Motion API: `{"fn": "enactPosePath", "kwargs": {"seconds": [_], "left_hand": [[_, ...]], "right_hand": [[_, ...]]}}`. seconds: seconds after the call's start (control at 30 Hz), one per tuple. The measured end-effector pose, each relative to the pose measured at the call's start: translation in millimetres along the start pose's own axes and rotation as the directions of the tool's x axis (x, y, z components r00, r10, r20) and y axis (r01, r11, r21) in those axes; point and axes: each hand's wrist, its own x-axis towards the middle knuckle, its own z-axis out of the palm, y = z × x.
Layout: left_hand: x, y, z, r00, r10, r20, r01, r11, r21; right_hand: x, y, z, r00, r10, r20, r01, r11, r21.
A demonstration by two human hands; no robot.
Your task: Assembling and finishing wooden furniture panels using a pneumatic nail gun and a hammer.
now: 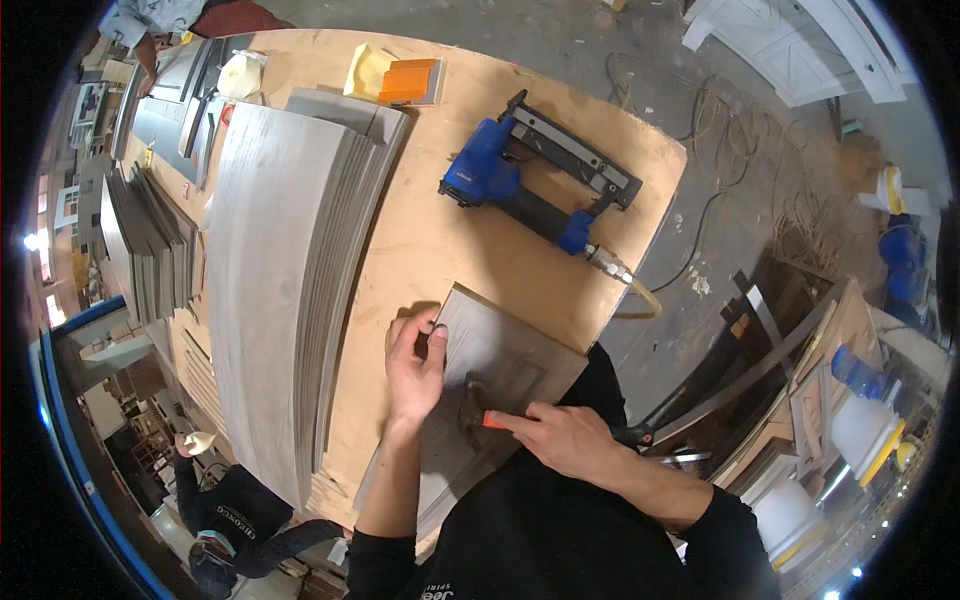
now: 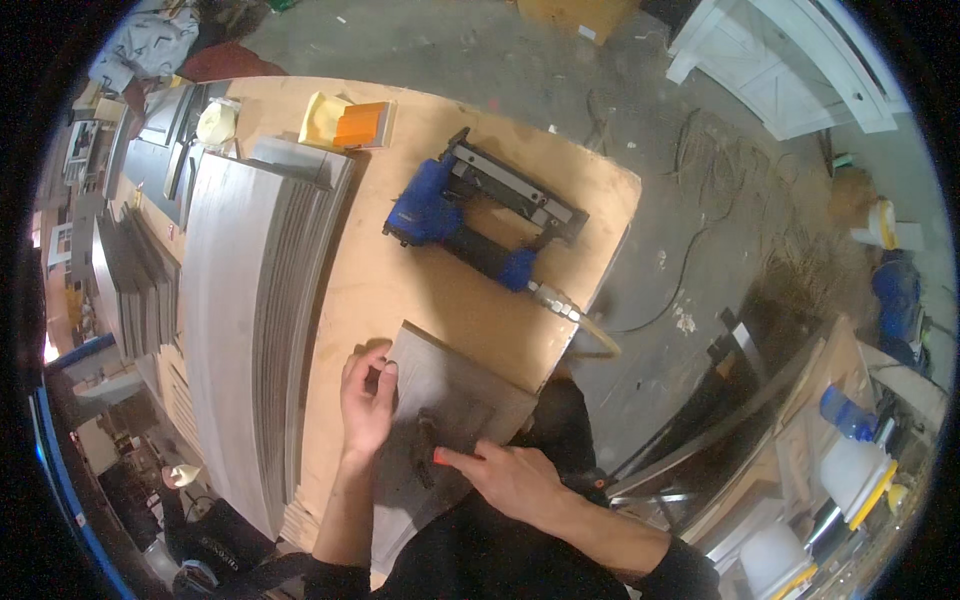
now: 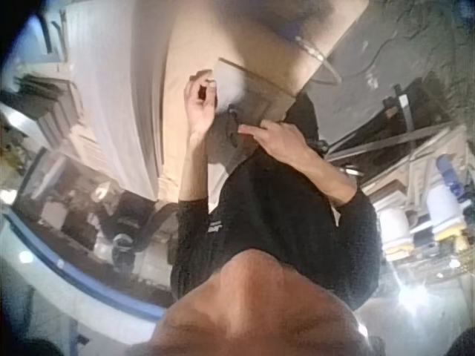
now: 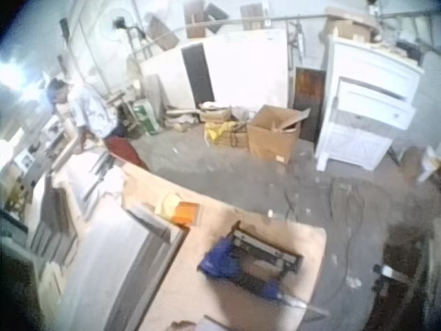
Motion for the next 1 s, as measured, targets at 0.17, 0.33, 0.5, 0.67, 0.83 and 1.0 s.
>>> {"fn": "enactPosePath", "kwargs": {"seconds": [0.17,0.33,0.5,0.67,0.83,1.0], "left_hand": [[45.5,47.4,-12.1,0.926,0.120,0.358,-0.155,0.985,0.073],[76.1,53.0,-18.1,0.823,0.185,0.537,-0.290,0.950,0.116],[83.8,65.0,-18.7,0.806,0.076,0.587,-0.202,0.967,0.153],[60.9,77.8,-8.4,0.818,0.225,0.529,-0.415,0.868,0.272],[15.6,87.0,31.2,0.708,0.366,0.604,-0.629,0.715,0.304],[-6.7,88.1,75.9,0.597,0.486,0.639,-0.736,0.648,0.194]], "right_hand": [[1.9,13.0,-2.5,0.999,-0.001,0.036,0.000,0.999,0.037],[5.2,16.7,0.8,0.997,0.004,0.083,-0.004,1.000,-0.007],[14.5,16.6,3.1,0.989,0.056,0.140,-0.059,0.998,0.016],[15.2,16.7,2.7,0.990,0.070,0.125,-0.076,0.996,0.041],[11.2,9.4,6.1,0.998,0.043,0.036,-0.040,0.996,-0.085],[7.7,21.9,41.3,0.998,0.035,-0.060,-0.047,0.975,-0.219]]}}
